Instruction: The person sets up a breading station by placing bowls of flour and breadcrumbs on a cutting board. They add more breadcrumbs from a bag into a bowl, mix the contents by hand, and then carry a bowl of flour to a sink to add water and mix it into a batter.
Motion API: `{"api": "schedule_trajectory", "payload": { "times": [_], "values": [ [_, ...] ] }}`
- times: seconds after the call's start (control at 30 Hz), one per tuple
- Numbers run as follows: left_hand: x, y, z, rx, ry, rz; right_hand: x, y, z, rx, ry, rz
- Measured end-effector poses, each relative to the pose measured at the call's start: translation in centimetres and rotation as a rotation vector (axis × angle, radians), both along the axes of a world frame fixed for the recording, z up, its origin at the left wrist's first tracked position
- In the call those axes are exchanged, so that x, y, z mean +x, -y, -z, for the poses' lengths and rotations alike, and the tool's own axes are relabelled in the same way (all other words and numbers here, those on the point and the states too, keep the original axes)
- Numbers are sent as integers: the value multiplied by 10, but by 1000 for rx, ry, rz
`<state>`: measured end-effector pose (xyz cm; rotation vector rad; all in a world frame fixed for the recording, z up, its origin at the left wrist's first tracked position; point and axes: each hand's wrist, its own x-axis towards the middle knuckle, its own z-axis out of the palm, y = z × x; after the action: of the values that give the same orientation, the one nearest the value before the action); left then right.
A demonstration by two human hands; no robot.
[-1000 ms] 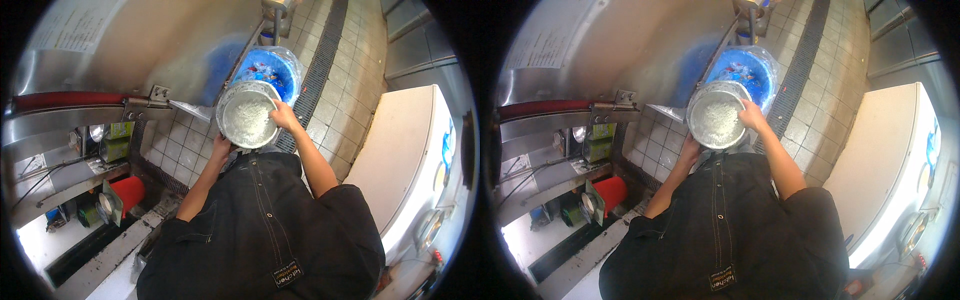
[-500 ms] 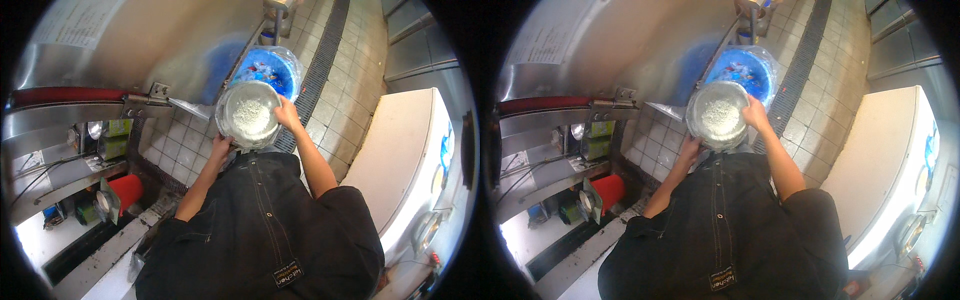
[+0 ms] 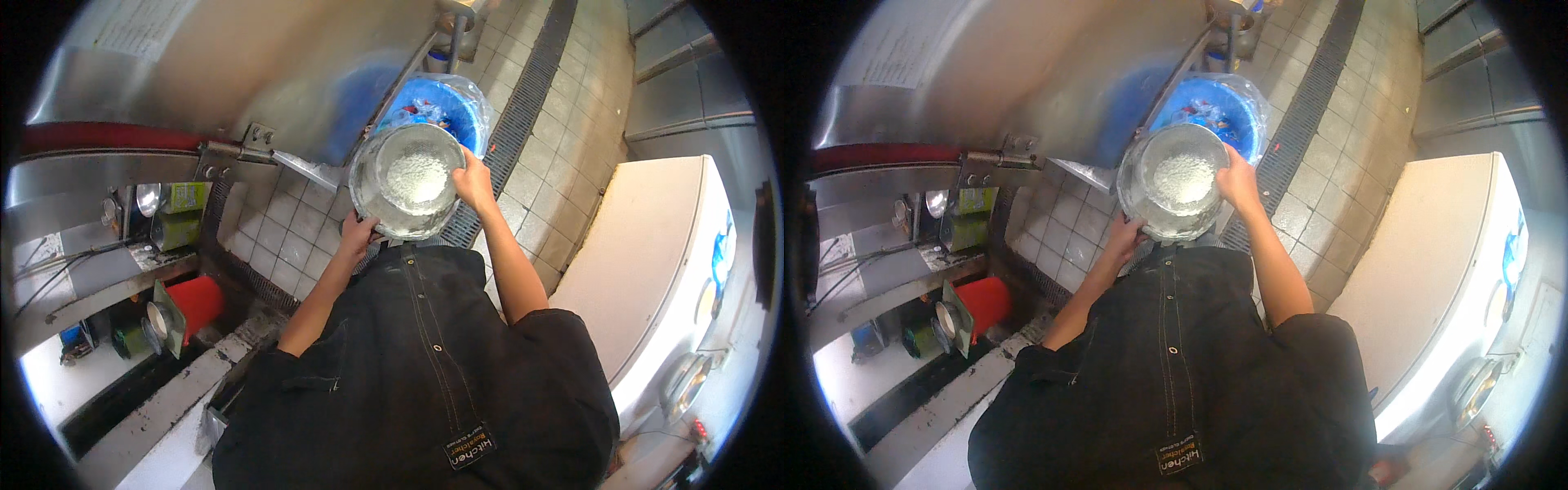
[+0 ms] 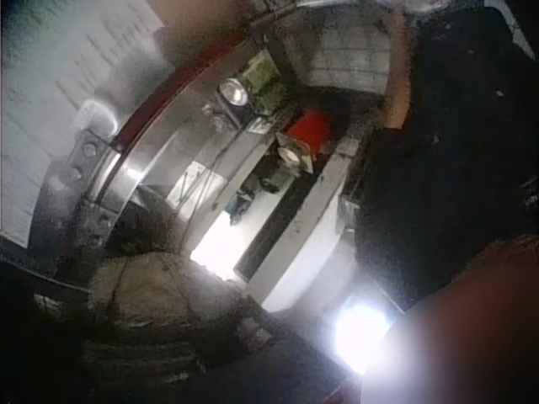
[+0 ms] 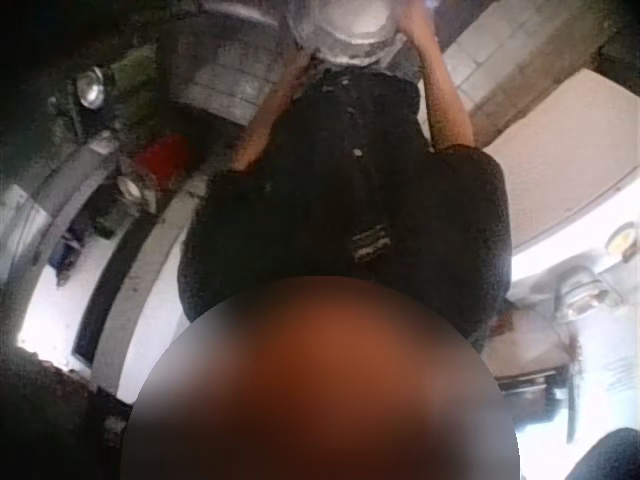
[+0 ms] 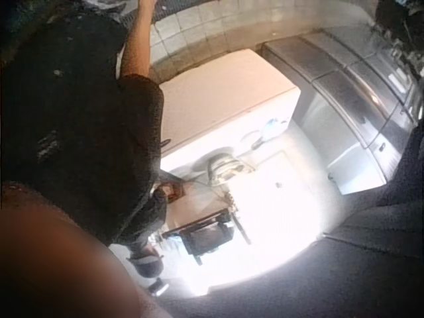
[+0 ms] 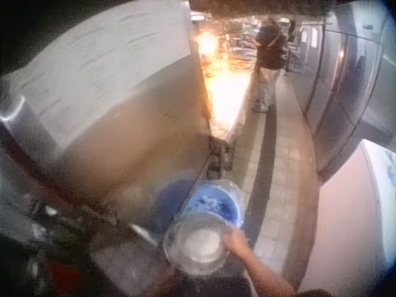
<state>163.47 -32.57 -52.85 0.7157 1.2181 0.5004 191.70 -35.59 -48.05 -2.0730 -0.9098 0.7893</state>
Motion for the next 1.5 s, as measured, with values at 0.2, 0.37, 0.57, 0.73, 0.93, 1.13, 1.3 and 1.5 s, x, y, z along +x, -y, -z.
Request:
{"api": "schedule_trajectory", "payload": {
  "times": [0.2,0.37,0.57,0.73,0.93,1.13,1.3,1.5],
  "values": [
    [1,-1,-8,45,-52,50,0,5,10,-59,233,-72],
    [10,4,-30,61,-61,-2,0,7,10,-48,270,-46],
    [6,2,-20,56,-17,0,5,8,-1,-53,382,-31],
    [3,1,-15,109,-60,16,-4,6,-37,256,828,-26],
    [7,-2,-21,121,-68,78,-23,-3,19,110,516,-490],
    [11,-2,-32,91,-53,83,-21,-7,42,3,589,-532],
    [4,0,-13,113,-37,64,-19,-5,32,210,432,-412],
    [0,1,-12,72,-62,56,-17,-8,14,139,208,-324]
  ]
}}
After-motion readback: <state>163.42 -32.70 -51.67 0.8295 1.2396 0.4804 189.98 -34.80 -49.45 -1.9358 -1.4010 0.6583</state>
